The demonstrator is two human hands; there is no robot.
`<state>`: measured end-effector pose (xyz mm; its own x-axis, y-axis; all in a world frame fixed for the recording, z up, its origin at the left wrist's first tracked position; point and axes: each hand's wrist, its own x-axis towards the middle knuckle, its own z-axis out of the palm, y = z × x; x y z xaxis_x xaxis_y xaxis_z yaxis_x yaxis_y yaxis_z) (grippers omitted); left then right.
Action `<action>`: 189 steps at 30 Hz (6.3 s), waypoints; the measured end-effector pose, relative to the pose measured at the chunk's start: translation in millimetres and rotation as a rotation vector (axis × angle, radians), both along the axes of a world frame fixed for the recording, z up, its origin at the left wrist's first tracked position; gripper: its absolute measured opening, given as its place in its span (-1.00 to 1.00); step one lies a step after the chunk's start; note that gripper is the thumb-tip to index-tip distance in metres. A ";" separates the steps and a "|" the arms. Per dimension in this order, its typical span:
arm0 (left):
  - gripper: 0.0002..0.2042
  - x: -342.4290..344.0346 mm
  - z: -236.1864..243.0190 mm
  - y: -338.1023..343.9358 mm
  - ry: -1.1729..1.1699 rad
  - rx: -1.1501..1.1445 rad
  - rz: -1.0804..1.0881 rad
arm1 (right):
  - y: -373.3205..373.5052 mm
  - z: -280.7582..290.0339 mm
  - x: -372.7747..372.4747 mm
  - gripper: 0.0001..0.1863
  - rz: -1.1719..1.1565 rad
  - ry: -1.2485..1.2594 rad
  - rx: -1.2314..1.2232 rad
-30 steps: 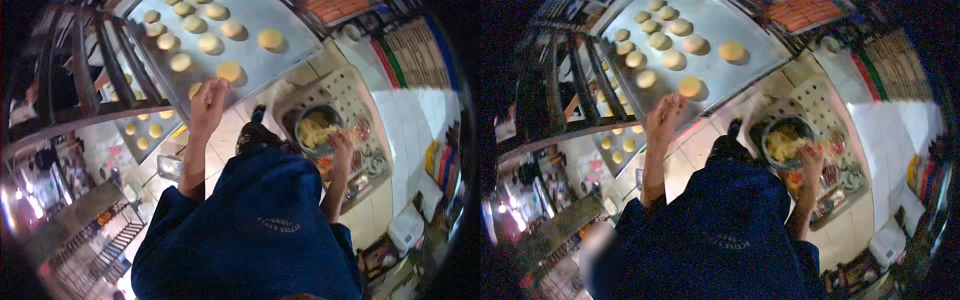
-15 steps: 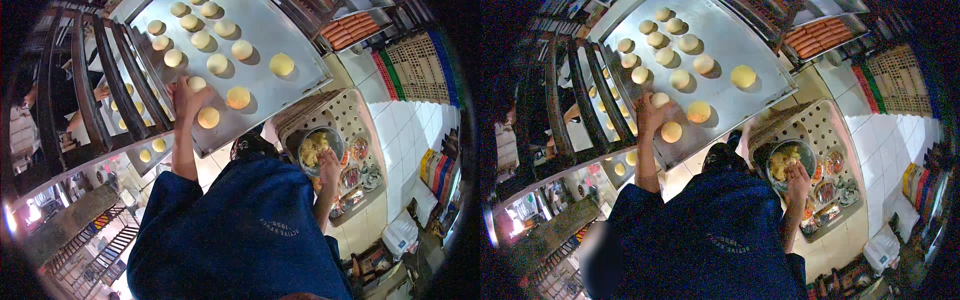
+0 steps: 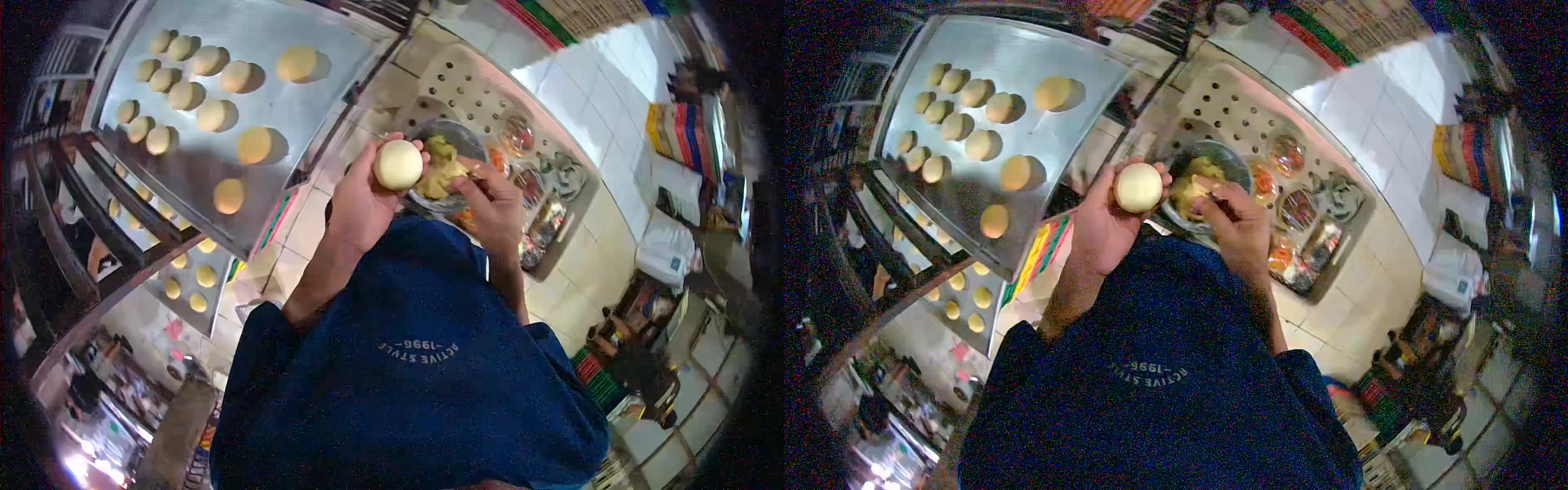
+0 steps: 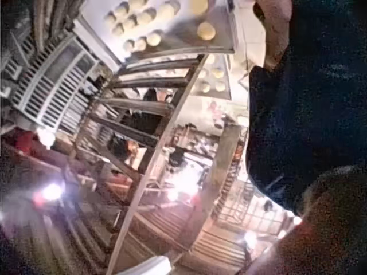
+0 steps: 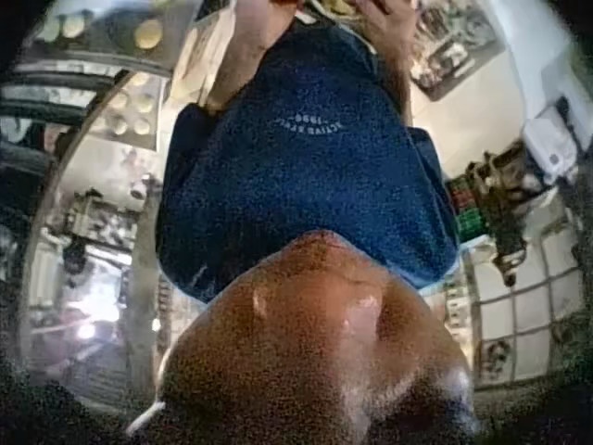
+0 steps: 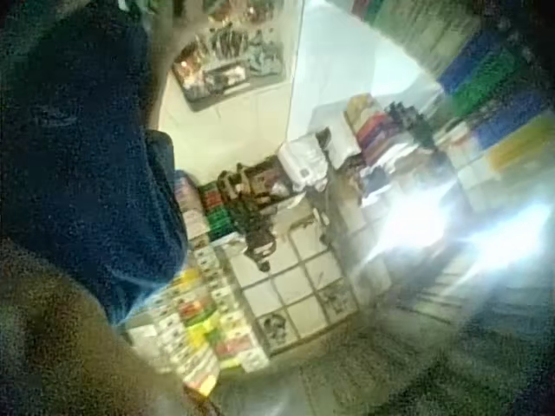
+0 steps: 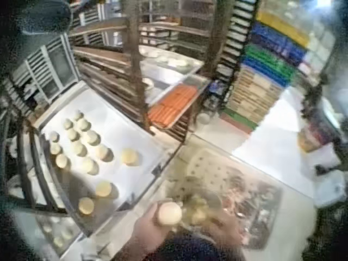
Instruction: The recorder is shaping and filling dough balls and placing them onto baking trays.
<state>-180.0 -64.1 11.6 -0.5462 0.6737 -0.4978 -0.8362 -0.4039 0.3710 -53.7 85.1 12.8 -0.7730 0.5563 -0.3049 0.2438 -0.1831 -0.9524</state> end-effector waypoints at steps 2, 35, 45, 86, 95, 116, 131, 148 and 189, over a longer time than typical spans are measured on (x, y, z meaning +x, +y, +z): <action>-0.59 17.3 -3.9 16.6 0.049 0.023 -0.061 | -7.7 21.6 12.0 -0.65 -0.064 0.104 0.160; -0.41 92.3 31.1 44.3 0.777 -0.091 -0.508 | 34.6 28.5 81.2 -0.50 0.008 0.316 -0.282; -0.40 86.8 22.9 42.2 0.893 -0.078 -0.695 | 48.6 34.3 60.9 -0.32 0.323 0.346 0.350; -0.33 73.3 14.4 34.3 0.748 0.068 -0.668 | 32.2 18.5 49.5 -0.63 0.010 0.235 -0.210; -0.53 76.8 14.6 30.7 0.391 -0.088 -0.466 | 18.7 21.4 55.6 -0.50 0.125 0.203 0.076; -0.66 75.9 16.8 32.4 0.280 0.030 -0.234 | -4.7 18.5 43.3 -0.59 -0.195 0.230 0.037; -0.59 80.2 25.4 45.5 0.014 0.102 0.015 | -16.8 12.9 39.0 -0.74 -0.277 0.356 0.143; -0.73 78.2 5.4 36.8 0.241 -0.198 -0.255 | 8.2 -3.0 39.0 -0.50 -0.048 0.250 0.610; -0.70 79.8 -6.0 33.1 0.291 -0.225 -0.249 | 6.9 -31.7 35.6 -0.72 -0.075 0.119 -0.074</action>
